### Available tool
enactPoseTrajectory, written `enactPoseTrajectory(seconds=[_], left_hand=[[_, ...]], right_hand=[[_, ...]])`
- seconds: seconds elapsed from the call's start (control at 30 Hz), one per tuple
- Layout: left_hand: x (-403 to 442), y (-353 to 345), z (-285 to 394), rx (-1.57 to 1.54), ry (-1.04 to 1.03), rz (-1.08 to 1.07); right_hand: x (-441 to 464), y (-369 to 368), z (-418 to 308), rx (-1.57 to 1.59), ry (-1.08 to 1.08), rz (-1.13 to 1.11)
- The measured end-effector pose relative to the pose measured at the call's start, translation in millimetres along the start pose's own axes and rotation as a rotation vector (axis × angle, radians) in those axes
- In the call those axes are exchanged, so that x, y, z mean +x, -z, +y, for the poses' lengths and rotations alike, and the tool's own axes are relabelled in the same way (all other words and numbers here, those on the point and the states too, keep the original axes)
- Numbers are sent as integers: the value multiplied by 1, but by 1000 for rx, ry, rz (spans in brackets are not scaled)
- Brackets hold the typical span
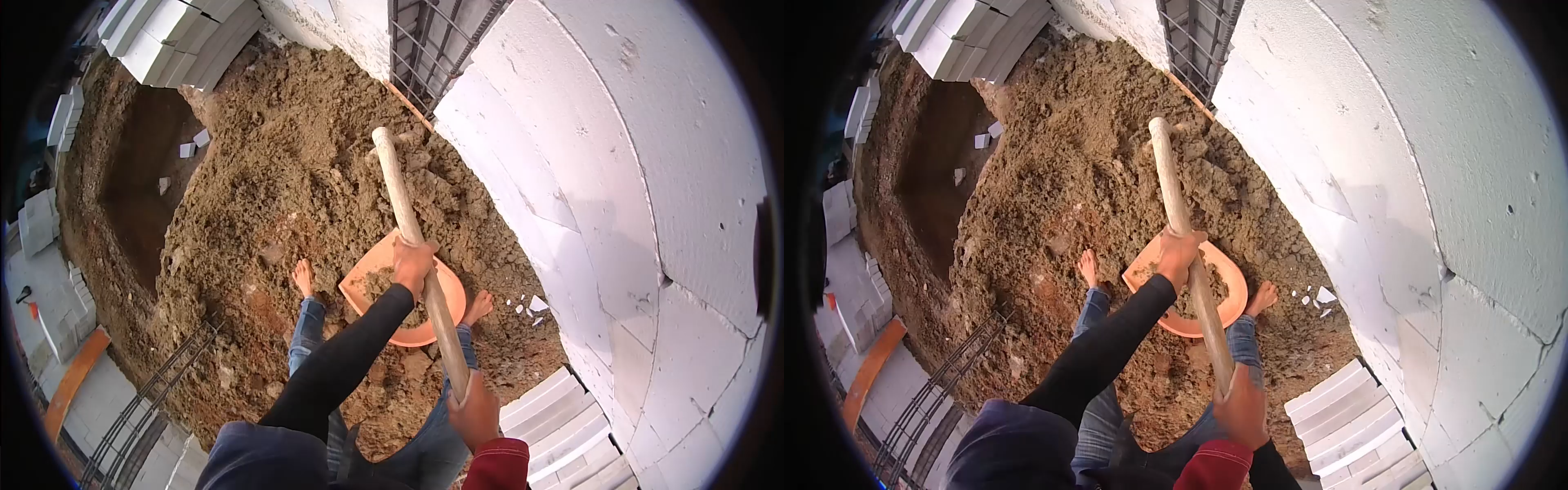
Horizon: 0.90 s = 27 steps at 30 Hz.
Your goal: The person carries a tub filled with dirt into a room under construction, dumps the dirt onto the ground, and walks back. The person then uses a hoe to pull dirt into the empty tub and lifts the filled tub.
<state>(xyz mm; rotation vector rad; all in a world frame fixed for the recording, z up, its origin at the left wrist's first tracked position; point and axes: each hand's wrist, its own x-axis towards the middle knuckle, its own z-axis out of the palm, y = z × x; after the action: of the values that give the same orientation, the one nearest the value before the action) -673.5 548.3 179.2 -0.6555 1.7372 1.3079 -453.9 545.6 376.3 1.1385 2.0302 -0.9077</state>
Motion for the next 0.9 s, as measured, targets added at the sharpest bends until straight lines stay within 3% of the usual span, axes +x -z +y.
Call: enactPoseTrajectory(seconds=[0.03, 0.07, 0.1, 0.13, 0.17, 0.3, 0.37, 0.4, 0.43, 0.5, 0.53, 0.63, 0.73, 0.8, 0.87, 0.9], left_hand=[[-43, 13, -23, 2, 137, -94], [-90, 22, -51, 10, 117, -36], [-131, 34, -83, -106, 115, -48], [-159, 48, -108, -163, 274, -88], [-164, 56, -121, -217, 412, -137], [-134, 88, -84, -334, 251, -95], [-93, 110, -25, -255, 123, -55], [-69, 121, 7, -263, 67, -61], [-39, 125, 36, -239, -86, 82], [3, 128, 128, -242, -312, 122], [39, 128, 157, -268, -540, 125], [125, 108, 238, -272, -703, 267], [232, 60, 240, -116, -573, 350], [318, 2, 164, 123, -480, 559], [374, -33, 92, 201, -348, 533], [381, -22, 85, 118, -266, 374]], right_hand=[[-40, -3, 11, -11, -194, -163], [-76, -11, 28, -14, -287, -227], [-109, -21, 46, -10, -315, -237], [-137, -32, 64, -5, -338, -249], [-156, -47, 81, 3, -313, -215], [-139, -99, 106, 12, -73, -35], [-63, -97, 64, -103, -27, -57], [-17, -113, 54, -56, 216, 148], [33, -105, 24, -47, 330, 203], [134, -81, -41, 76, 499, 219], [186, -77, -64, 75, 594, 273], [308, -35, -134, 84, 632, 264], [377, -6, -123, 16, 552, 232], [379, -1, -77, -62, 417, 151], [363, -8, -28, -124, 289, 96], [354, -7, -26, -124, 275, 75]])
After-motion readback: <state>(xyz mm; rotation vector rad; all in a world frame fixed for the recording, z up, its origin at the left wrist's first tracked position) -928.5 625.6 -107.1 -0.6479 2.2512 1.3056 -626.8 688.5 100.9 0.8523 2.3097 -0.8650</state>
